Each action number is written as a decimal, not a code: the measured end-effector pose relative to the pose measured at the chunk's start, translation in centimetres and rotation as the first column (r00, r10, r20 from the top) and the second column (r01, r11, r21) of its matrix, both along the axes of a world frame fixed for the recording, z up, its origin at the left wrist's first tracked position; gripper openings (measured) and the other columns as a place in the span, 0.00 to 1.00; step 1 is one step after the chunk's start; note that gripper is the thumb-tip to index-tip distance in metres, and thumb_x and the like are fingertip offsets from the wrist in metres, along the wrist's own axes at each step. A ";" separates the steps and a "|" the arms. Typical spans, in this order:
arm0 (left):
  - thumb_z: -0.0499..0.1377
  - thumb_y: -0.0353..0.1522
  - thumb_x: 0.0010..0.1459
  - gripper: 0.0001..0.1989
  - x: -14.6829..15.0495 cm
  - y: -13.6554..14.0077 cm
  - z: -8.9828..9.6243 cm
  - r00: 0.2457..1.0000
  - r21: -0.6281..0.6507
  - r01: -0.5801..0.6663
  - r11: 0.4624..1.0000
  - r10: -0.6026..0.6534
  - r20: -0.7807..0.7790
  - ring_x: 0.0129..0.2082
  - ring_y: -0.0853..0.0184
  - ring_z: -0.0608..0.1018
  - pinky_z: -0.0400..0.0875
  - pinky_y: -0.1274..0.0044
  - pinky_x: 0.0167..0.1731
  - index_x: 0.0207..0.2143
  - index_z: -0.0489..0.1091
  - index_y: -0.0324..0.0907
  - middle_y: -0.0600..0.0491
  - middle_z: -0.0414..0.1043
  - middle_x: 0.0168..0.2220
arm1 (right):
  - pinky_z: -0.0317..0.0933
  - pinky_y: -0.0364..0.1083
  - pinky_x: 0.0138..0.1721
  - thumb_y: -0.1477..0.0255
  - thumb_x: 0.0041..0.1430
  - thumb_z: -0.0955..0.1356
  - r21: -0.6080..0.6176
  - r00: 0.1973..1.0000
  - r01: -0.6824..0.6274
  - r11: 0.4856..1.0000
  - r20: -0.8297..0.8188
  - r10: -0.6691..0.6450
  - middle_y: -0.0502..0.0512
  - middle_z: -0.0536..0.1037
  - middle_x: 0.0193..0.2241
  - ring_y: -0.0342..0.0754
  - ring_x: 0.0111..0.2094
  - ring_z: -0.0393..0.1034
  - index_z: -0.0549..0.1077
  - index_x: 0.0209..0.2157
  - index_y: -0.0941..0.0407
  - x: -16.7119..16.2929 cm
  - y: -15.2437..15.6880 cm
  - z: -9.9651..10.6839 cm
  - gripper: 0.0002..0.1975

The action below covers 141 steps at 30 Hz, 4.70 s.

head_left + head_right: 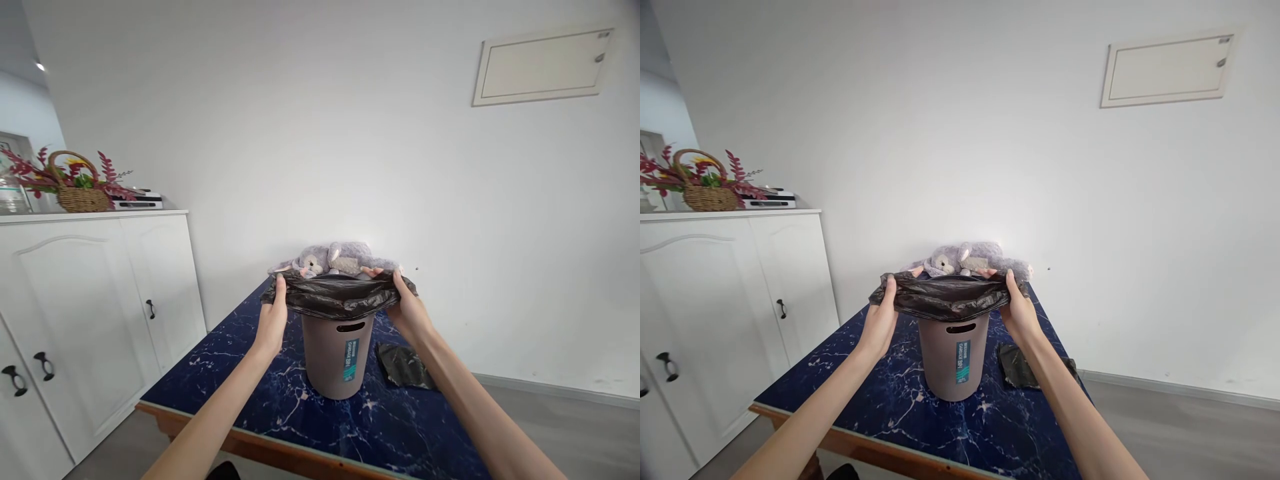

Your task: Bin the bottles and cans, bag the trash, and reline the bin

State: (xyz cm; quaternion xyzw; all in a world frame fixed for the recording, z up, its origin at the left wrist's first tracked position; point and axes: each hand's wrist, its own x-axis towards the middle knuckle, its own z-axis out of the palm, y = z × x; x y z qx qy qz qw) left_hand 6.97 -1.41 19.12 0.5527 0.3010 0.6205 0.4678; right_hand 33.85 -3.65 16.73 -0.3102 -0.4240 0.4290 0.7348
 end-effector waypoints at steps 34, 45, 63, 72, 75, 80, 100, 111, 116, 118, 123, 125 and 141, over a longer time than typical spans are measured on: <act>0.44 0.20 0.69 0.16 8.5 6.0 12.7 0.796 -0.258 0.287 0.922 -0.080 0.599 0.13 0.76 0.58 0.50 0.81 0.17 0.28 0.60 0.42 0.63 0.54 0.18 | 0.75 0.53 0.45 0.63 0.71 0.70 -0.126 0.856 0.101 0.987 -0.495 -0.151 0.58 0.77 0.52 0.51 0.46 0.77 0.73 0.56 0.56 0.7 8.9 6.8 0.18; 0.48 0.20 0.67 0.15 9.1 5.4 18.0 0.773 -0.116 0.303 0.946 -0.174 0.610 0.13 0.76 0.60 0.53 0.82 0.18 0.28 0.60 0.42 0.62 0.56 0.18 | 0.60 0.37 0.20 0.65 0.76 0.65 0.043 0.848 0.076 0.996 -0.528 -0.042 0.41 0.64 0.24 0.36 0.19 0.57 0.70 0.36 0.57 0.5 8.5 13.2 0.13; 0.42 0.27 0.79 0.20 0.6 -0.2 27.7 0.707 0.257 0.121 0.959 -0.265 0.656 0.15 0.74 0.60 0.60 0.82 0.23 0.29 0.56 0.45 0.62 0.58 0.17 | 0.52 0.35 0.18 0.62 0.80 0.57 0.415 0.960 -0.067 0.907 -0.223 0.172 0.37 0.46 0.20 0.36 0.15 0.45 0.60 0.29 0.52 -2.9 3.0 28.3 0.21; 0.40 0.25 0.79 0.21 -5.2 -7.5 28.0 0.862 0.251 0.192 0.949 -0.285 0.419 0.11 0.82 0.50 0.43 0.87 0.13 0.29 0.56 0.41 0.64 0.47 0.19 | 0.67 0.41 0.30 0.64 0.79 0.58 0.230 0.949 -0.313 0.921 0.118 0.293 0.46 0.69 0.24 0.41 0.26 0.70 0.68 0.32 0.55 -10.3 -3.6 25.6 0.20; 0.42 0.26 0.78 0.19 -7.6 -8.7 25.0 0.921 0.137 0.189 0.972 -0.224 0.318 0.10 0.83 0.50 0.39 0.88 0.11 0.30 0.60 0.39 0.63 0.48 0.19 | 0.70 0.44 0.35 0.67 0.80 0.57 0.008 0.903 -0.351 0.936 0.268 0.336 0.55 0.78 0.30 0.44 0.31 0.75 0.72 0.32 0.59 -12.3 -5.5 21.4 0.22; 0.44 0.26 0.76 0.21 -11.6 -9.3 20.3 0.979 -0.049 0.011 0.999 -0.001 0.205 0.09 0.79 0.48 0.38 0.83 0.08 0.27 0.60 0.42 0.61 0.49 0.15 | 0.68 0.45 0.45 0.68 0.78 0.60 -0.148 0.869 -0.440 0.886 0.177 0.462 0.59 0.82 0.31 0.45 0.34 0.78 0.73 0.27 0.59 -14.5 -5.3 15.9 0.25; 0.58 0.33 0.72 0.13 -18.9 0.0 7.7 0.995 -0.263 -0.076 0.962 0.092 0.046 0.19 0.74 0.65 0.64 0.83 0.20 0.32 0.71 0.40 0.58 0.63 0.22 | 0.61 0.49 0.39 0.46 0.64 0.68 -0.109 0.764 -0.225 0.968 0.597 0.244 0.51 0.76 0.26 0.52 0.33 0.69 0.74 0.25 0.51 -16.5 -0.9 1.1 0.25; 0.53 0.26 0.71 0.12 -14.6 2.9 6.3 0.956 -0.324 0.045 0.945 0.053 0.288 0.12 0.76 0.52 0.57 0.84 0.14 0.31 0.64 0.42 0.65 0.46 0.19 | 0.67 0.49 0.45 0.44 0.59 0.71 -0.018 0.950 -0.156 0.988 0.270 0.155 0.51 0.77 0.25 0.51 0.36 0.74 0.72 0.25 0.51 -14.0 3.8 2.2 0.25; 0.62 0.29 0.61 0.06 -12.3 0.6 5.3 0.994 -0.173 0.079 0.982 -0.065 0.088 0.16 0.75 0.54 0.51 0.82 0.14 0.31 0.69 0.41 0.63 0.50 0.21 | 0.69 0.49 0.40 0.42 0.57 0.72 0.031 0.944 -0.293 0.956 0.170 0.284 0.51 0.78 0.25 0.50 0.32 0.75 0.73 0.31 0.52 -15.1 2.5 4.6 0.26; 0.68 0.32 0.57 0.07 -11.2 -0.5 4.5 0.984 -0.021 0.055 0.998 -0.058 -0.169 0.18 0.73 0.59 0.56 0.81 0.18 0.33 0.72 0.42 0.61 0.54 0.22 | 0.68 0.47 0.36 0.42 0.55 0.73 0.053 0.929 -0.337 0.940 0.181 0.323 0.49 0.76 0.23 0.47 0.28 0.73 0.73 0.31 0.53 -16.0 2.0 5.4 0.27; 0.75 0.39 0.48 0.16 -8.3 -2.1 1.9 0.809 0.212 0.105 0.972 0.041 -0.586 0.24 0.65 0.69 0.62 0.76 0.25 0.30 0.72 0.46 0.57 0.64 0.24 | 0.61 0.44 0.28 0.41 0.53 0.74 0.080 0.893 -0.417 0.905 0.223 0.391 0.42 0.66 0.17 0.41 0.20 0.60 0.73 0.31 0.54 -18.2 1.3 6.5 0.28; 0.73 0.42 0.52 0.16 -7.2 -2.3 0.8 0.752 0.246 0.076 0.966 0.106 -0.651 0.26 0.63 0.71 0.63 0.75 0.27 0.29 0.71 0.45 0.56 0.68 0.25 | 0.60 0.43 0.26 0.41 0.53 0.73 0.076 0.885 -0.433 0.898 0.223 0.408 0.40 0.63 0.17 0.39 0.19 0.55 0.73 0.31 0.54 -18.7 0.9 6.8 0.29; 0.60 0.47 0.67 0.19 -6.0 -3.0 -2.1 0.739 0.249 0.062 0.966 0.123 -0.662 0.37 0.56 0.81 0.72 0.73 0.36 0.35 0.75 0.41 0.52 0.79 0.33 | 0.59 0.57 0.66 0.44 0.61 0.70 -0.035 0.812 -0.388 0.921 0.460 0.359 0.57 0.84 0.49 0.60 0.57 0.74 0.84 0.43 0.53 -16.2 -1.9 1.9 0.27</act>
